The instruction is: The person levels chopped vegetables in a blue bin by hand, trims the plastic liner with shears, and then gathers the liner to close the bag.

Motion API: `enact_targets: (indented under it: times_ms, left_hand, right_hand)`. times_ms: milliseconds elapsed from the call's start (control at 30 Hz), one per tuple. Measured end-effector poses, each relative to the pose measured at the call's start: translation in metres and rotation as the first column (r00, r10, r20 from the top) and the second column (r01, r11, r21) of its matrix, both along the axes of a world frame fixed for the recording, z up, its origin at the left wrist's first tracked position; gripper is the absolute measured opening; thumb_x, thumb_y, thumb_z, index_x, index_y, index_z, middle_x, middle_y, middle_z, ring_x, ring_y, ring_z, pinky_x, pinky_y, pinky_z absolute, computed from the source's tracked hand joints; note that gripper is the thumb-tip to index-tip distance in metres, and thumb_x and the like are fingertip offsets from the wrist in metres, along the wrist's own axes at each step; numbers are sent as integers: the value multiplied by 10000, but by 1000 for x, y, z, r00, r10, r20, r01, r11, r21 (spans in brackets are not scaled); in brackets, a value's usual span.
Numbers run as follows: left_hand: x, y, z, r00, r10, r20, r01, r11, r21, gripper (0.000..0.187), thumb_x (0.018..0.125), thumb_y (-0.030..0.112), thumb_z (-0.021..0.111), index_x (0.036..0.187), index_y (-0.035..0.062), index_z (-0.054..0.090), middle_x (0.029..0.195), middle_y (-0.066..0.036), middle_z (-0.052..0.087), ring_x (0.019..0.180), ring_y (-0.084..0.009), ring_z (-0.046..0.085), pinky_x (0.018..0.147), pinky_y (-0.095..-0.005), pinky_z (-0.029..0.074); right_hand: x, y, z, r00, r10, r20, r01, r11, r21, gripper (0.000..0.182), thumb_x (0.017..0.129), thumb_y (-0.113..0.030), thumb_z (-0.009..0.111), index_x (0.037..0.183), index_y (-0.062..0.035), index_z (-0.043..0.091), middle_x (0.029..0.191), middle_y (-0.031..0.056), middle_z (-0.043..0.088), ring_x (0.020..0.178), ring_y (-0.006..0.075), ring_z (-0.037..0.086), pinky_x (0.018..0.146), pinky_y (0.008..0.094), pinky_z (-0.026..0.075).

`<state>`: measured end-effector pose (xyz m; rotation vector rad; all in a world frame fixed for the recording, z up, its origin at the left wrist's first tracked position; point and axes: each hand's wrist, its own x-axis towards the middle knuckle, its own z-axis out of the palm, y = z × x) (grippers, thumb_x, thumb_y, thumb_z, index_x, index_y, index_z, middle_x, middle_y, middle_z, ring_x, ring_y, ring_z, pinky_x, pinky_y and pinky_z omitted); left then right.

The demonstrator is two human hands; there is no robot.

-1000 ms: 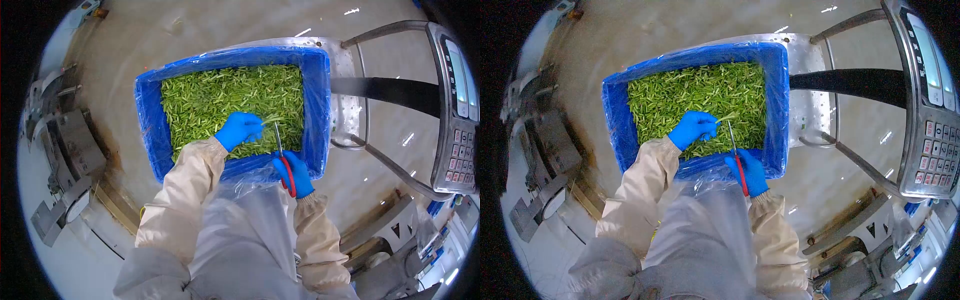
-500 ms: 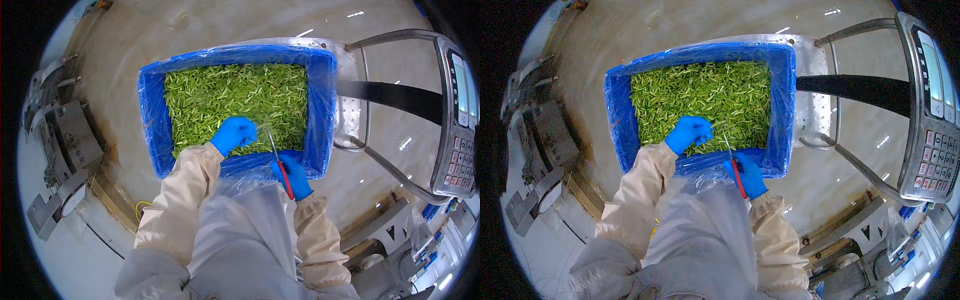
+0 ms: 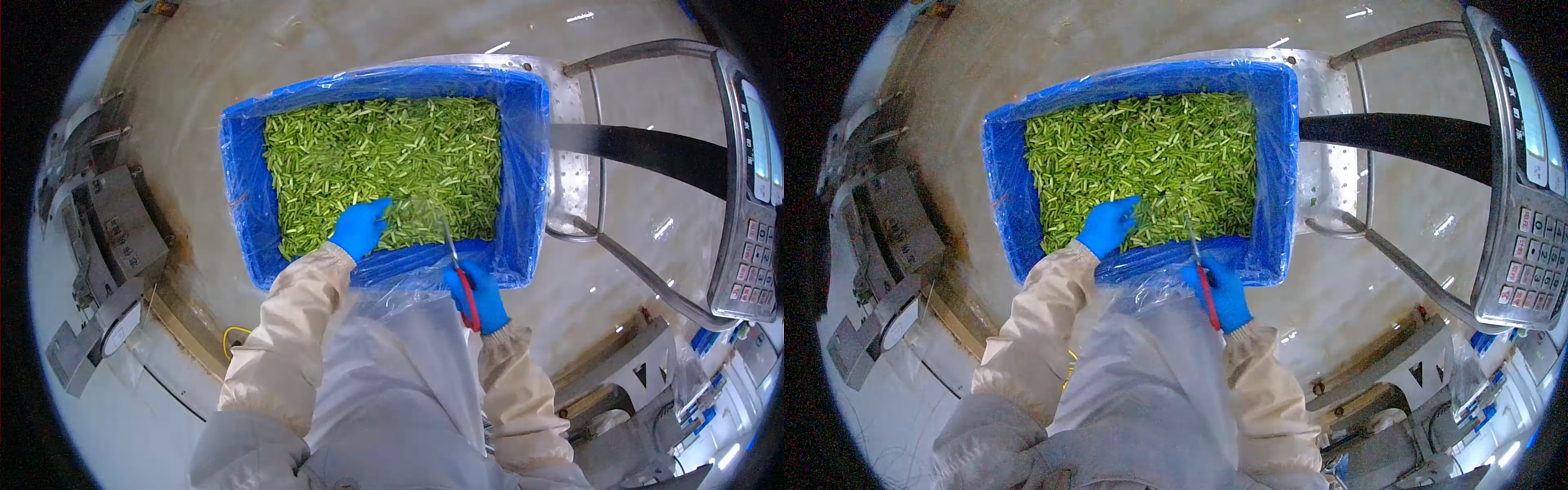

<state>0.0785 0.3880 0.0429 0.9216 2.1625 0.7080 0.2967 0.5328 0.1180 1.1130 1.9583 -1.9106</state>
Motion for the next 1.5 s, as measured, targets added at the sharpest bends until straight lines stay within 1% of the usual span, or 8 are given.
enact_targets:
  times_ms: [33,67,167,500,700,1200,1333,1500]
  left_hand:
    - [-3,-7,-3,945,-77,-318,96,994,47,122,735,176,601,777,78,659,832,-134,633,773,-324,587,672,-427,474]
    - [-8,-14,-7,944,-74,-322,93,995,42,122,735,176,601,777,78,659,832,-134,633,773,-324,587,672,-427,474]
    - [-23,-19,-17,961,-98,-258,11,947,-321,101,725,190,600,760,104,642,837,-130,599,790,-339,546,685,-441,454]
    - [-49,82,-84,862,-7,-506,-5,1000,-23,166,714,113,574,866,119,639,870,-103,587,826,-313,536,723,-422,445]
    - [-3,60,-86,845,-365,-391,253,917,-309,273,688,135,604,957,167,635,996,-57,575,936,-289,511,728,-439,451]
    - [5,106,-98,885,63,-461,-123,987,-101,132,674,225,654,793,168,654,855,-63,565,838,-286,523,677,-435,425]
    - [7,97,-95,921,116,-372,-150,987,-64,105,671,222,638,751,153,643,848,-73,573,814,-293,531,659,-444,429]
    - [12,117,-109,877,80,-473,-238,929,-284,90,655,209,634,733,164,633,896,-77,546,847,-300,522,681,-453,431]
  right_hand:
    - [2,5,13,980,-177,89,190,965,-179,154,834,-206,609,834,-64,548,559,-11,479,449,76,432,405,224,354]
    - [5,9,21,923,-324,206,378,864,-334,152,845,-202,592,792,-74,532,554,-23,457,443,65,417,399,209,345]
    - [27,22,13,902,-393,176,428,865,-261,189,859,-200,569,736,-77,495,555,-7,462,440,76,431,395,222,354]
    - [45,34,-6,836,-509,204,548,758,-355,140,861,-161,552,763,-65,521,604,5,468,487,88,442,433,230,359]
    - [35,37,2,819,-521,238,573,754,-322,179,866,-193,533,762,-47,521,593,32,480,465,109,457,400,244,371]
    - [32,30,-1,891,-400,214,443,867,-226,109,853,-160,577,817,-65,535,601,-3,485,494,72,451,422,218,355]
    - [10,28,1,938,-288,193,315,941,-126,197,851,-158,582,992,-23,559,670,-9,509,527,65,460,464,212,391]
    - [-2,30,-2,986,-158,59,154,986,69,246,797,-154,656,987,-27,566,712,45,571,642,114,522,591,263,446]
